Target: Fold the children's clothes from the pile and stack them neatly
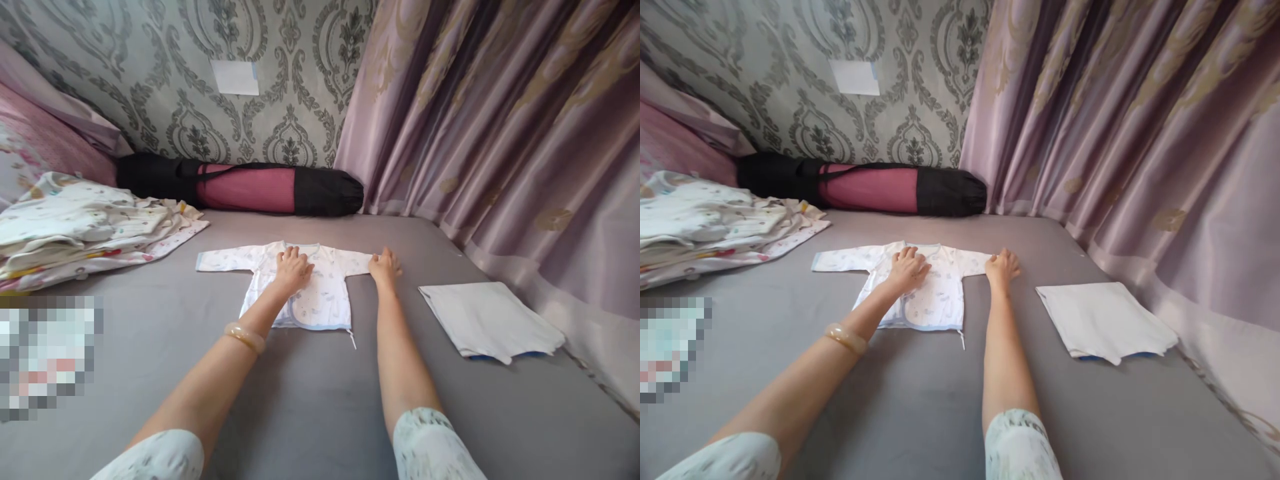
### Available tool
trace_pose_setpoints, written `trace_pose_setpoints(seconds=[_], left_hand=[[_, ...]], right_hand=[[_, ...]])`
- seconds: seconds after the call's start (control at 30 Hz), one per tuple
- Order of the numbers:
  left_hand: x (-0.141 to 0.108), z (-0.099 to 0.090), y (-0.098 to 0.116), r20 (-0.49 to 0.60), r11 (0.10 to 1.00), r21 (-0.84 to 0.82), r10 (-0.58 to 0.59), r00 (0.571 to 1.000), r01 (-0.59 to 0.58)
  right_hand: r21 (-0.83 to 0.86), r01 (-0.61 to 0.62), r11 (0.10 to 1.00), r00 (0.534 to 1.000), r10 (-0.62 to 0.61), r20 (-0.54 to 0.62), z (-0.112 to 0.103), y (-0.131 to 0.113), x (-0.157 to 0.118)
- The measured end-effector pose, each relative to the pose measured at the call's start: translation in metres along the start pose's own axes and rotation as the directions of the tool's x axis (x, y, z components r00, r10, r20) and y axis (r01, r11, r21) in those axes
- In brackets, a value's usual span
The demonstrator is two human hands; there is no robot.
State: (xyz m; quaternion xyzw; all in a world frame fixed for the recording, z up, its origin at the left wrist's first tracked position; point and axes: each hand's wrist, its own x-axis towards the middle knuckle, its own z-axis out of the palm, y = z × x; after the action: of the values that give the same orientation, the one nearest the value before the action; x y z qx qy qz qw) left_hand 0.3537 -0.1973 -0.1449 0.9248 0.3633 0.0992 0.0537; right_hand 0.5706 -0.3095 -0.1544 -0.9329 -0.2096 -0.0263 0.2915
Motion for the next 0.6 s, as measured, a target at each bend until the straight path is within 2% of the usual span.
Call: trace_pose_setpoints(seconds=[0.1,0.2,0.37,0.47,0.6], left_hand=[[0.008,0.002,0.012,0.002,0.994,-0.065,0.086,0.996,-0.086],[0.020,0.009,0.021,0.037,0.968,-0.150,0.211,0.977,-0.203],[0.044,0.026,0.024,0.074,0.923,-0.222,0.337,0.938,-0.314],[0.053,0.032,0.024,0.081,0.909,-0.224,0.376,0.923,-0.351],[0.054,0.029,0.027,0.128,0.928,-0.204,0.340,0.932,-0.311]], right_hand=[[-0.092,-0.073,0.993,0.997,0.073,-0.004,0.000,0.007,-0.002],[-0.151,-0.047,0.987,0.999,0.049,0.013,0.000,0.008,-0.004],[-0.131,-0.067,0.989,0.998,0.066,-0.012,-0.001,0.005,-0.003],[-0.133,-0.125,0.983,0.992,0.126,-0.001,-0.003,0.006,0.002],[-0.103,-0.161,0.982,0.978,0.173,0.117,-0.010,0.010,0.013]])
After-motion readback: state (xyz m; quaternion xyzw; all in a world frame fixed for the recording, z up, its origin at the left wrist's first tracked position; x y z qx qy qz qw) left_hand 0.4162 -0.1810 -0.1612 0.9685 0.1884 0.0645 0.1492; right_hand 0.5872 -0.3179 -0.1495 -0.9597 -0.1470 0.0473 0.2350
